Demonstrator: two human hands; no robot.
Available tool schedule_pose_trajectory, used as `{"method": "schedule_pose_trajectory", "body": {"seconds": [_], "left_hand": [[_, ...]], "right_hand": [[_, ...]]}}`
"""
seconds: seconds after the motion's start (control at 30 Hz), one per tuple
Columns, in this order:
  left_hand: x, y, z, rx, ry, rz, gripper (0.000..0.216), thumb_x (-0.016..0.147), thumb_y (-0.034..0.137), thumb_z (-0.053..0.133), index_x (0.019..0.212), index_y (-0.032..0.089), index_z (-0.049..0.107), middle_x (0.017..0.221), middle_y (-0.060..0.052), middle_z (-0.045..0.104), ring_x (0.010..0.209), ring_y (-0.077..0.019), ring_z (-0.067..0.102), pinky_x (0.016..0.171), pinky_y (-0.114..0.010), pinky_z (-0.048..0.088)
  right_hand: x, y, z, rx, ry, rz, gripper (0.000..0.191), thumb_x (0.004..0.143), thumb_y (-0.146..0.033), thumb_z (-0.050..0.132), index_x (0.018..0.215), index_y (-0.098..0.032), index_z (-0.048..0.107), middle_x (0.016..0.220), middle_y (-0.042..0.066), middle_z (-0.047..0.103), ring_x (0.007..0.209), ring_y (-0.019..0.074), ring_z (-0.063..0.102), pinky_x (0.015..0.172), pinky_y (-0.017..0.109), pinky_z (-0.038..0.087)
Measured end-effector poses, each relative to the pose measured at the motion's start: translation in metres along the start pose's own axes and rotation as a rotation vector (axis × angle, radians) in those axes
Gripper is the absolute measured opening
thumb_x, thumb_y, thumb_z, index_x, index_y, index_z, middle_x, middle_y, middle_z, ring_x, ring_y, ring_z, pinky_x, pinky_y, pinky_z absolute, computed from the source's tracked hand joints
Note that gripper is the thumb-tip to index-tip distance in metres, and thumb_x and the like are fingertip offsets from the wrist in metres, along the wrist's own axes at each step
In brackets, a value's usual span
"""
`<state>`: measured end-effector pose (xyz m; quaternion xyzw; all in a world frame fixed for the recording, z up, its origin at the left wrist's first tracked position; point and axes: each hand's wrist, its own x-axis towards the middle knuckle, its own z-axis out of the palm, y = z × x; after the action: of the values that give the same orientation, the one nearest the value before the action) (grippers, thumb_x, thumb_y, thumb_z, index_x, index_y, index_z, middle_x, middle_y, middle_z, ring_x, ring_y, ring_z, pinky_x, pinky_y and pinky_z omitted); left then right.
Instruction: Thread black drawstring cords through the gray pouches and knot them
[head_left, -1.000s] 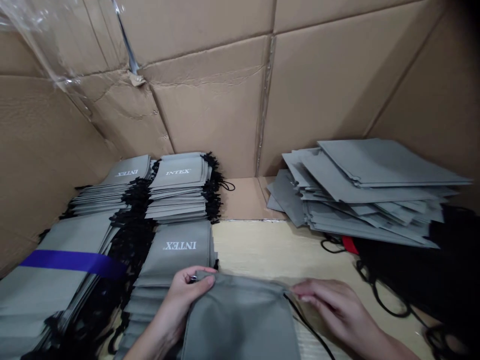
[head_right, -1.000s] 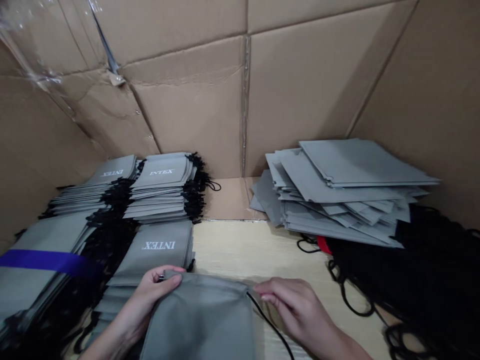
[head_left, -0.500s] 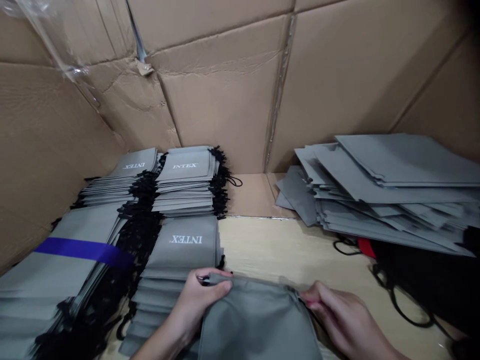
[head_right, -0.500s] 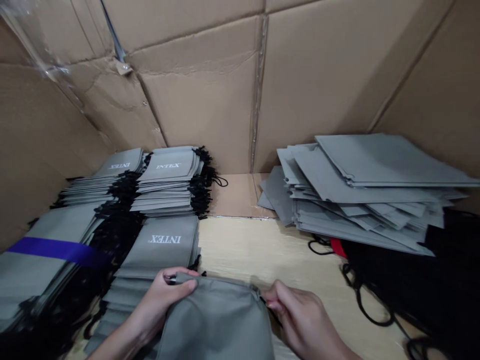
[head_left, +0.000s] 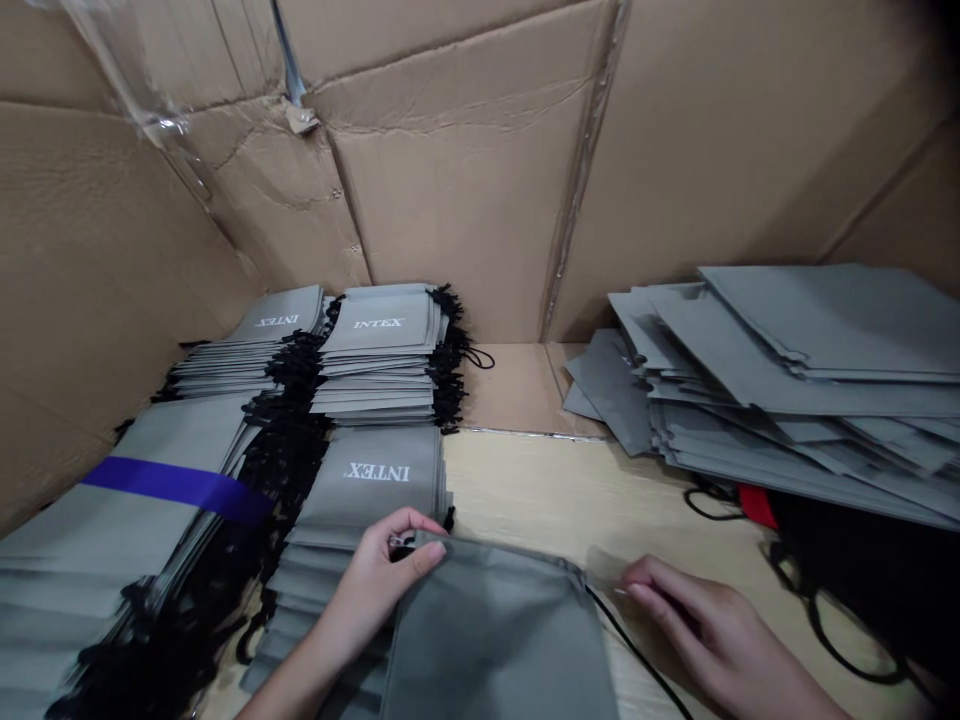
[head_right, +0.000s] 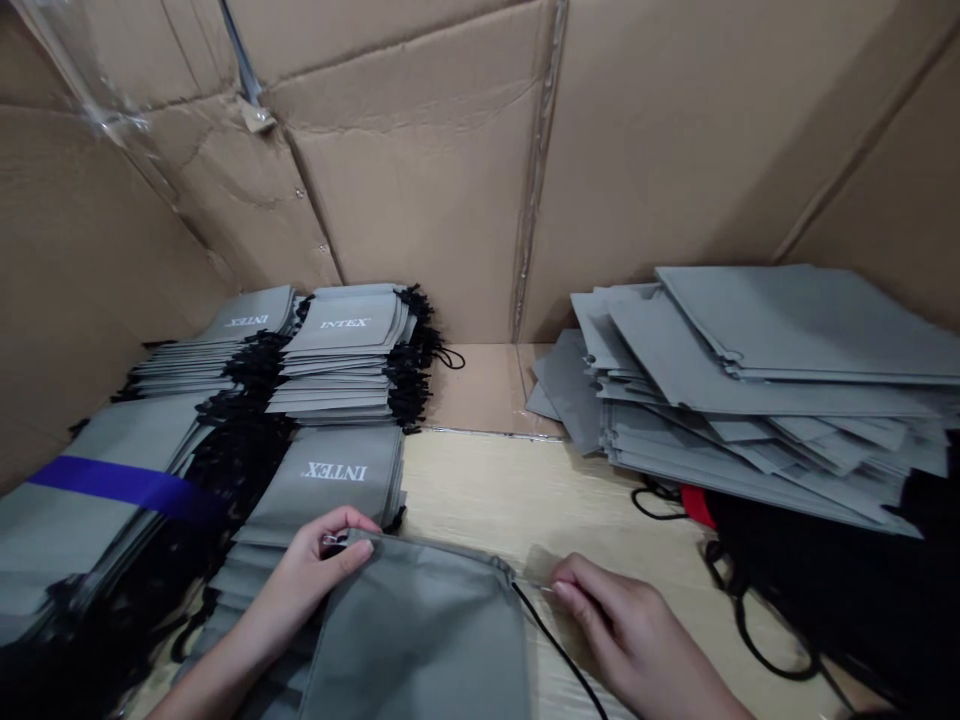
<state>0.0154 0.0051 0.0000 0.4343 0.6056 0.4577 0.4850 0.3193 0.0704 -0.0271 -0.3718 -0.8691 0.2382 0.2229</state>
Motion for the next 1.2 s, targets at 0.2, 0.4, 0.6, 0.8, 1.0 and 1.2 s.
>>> {"method": "schedule_pose_trajectory", "body": {"seconds": [0.2, 0.4, 0.6, 0.8, 1.0, 1.2], "left_hand": [[0.001, -0.008, 0.006, -0.035, 0.078, -0.057, 0.031, 0.057, 0.041, 0.077, 0.070, 0.014, 0.069, 0.065, -0.002, 0.062, 0.063, -0.0142, 0.049, 0.059, -0.021, 0.034], [0.001, -0.011, 0.012, -0.112, 0.080, -0.079, 0.035, 0.052, 0.044, 0.079, 0.067, 0.014, 0.068, 0.061, -0.001, 0.060, 0.059, -0.0121, 0.047, 0.055, -0.020, 0.032], [0.002, 0.006, -0.002, -0.131, 0.094, -0.002, 0.037, 0.057, 0.045, 0.075, 0.074, 0.015, 0.063, 0.060, 0.002, 0.056, 0.055, -0.0105, 0.048, 0.053, -0.019, 0.037], [0.005, 0.004, -0.012, -0.085, 0.024, -0.007, 0.029, 0.064, 0.039, 0.072, 0.068, 0.017, 0.055, 0.061, 0.002, 0.056, 0.061, -0.0133, 0.055, 0.062, -0.026, 0.048], [0.005, -0.004, -0.006, 0.060, 0.019, 0.092, 0.027, 0.075, 0.043, 0.061, 0.070, 0.018, 0.052, 0.063, 0.003, 0.047, 0.058, -0.0123, 0.049, 0.053, -0.021, 0.043], [0.003, -0.006, 0.007, -0.052, -0.031, 0.111, 0.033, 0.076, 0.049, 0.059, 0.071, 0.019, 0.046, 0.066, 0.004, 0.042, 0.054, -0.0088, 0.036, 0.046, -0.016, 0.031]], "right_hand": [[0.000, -0.002, 0.010, 0.013, 0.102, -0.018, 0.022, 0.090, -0.023, 0.036, 0.070, -0.022, 0.046, 0.056, -0.003, 0.057, 0.048, 0.0123, 0.057, 0.047, 0.020, 0.043], [0.000, -0.007, 0.011, -0.017, 0.183, -0.073, 0.021, 0.088, -0.019, 0.037, 0.070, -0.023, 0.045, 0.054, -0.004, 0.056, 0.045, 0.0111, 0.055, 0.045, 0.018, 0.043], [0.001, -0.008, 0.004, -0.113, 0.315, -0.108, 0.018, 0.086, -0.017, 0.040, 0.072, -0.024, 0.049, 0.054, -0.003, 0.059, 0.045, 0.0121, 0.057, 0.044, 0.019, 0.045], [-0.002, -0.004, -0.008, -0.157, 0.364, -0.160, 0.018, 0.084, -0.019, 0.044, 0.071, -0.023, 0.056, 0.059, 0.001, 0.065, 0.048, 0.0156, 0.062, 0.045, 0.022, 0.048], [-0.002, -0.007, 0.005, -0.004, 0.115, 0.068, 0.017, 0.086, -0.032, 0.048, 0.097, -0.022, 0.057, 0.055, -0.004, 0.057, 0.045, 0.0136, 0.056, 0.044, 0.020, 0.045], [-0.002, -0.018, 0.018, 0.248, 0.043, 0.276, 0.029, 0.086, -0.045, 0.044, 0.080, -0.020, 0.056, 0.046, -0.007, 0.040, 0.043, 0.0115, 0.044, 0.041, 0.019, 0.036]]}}
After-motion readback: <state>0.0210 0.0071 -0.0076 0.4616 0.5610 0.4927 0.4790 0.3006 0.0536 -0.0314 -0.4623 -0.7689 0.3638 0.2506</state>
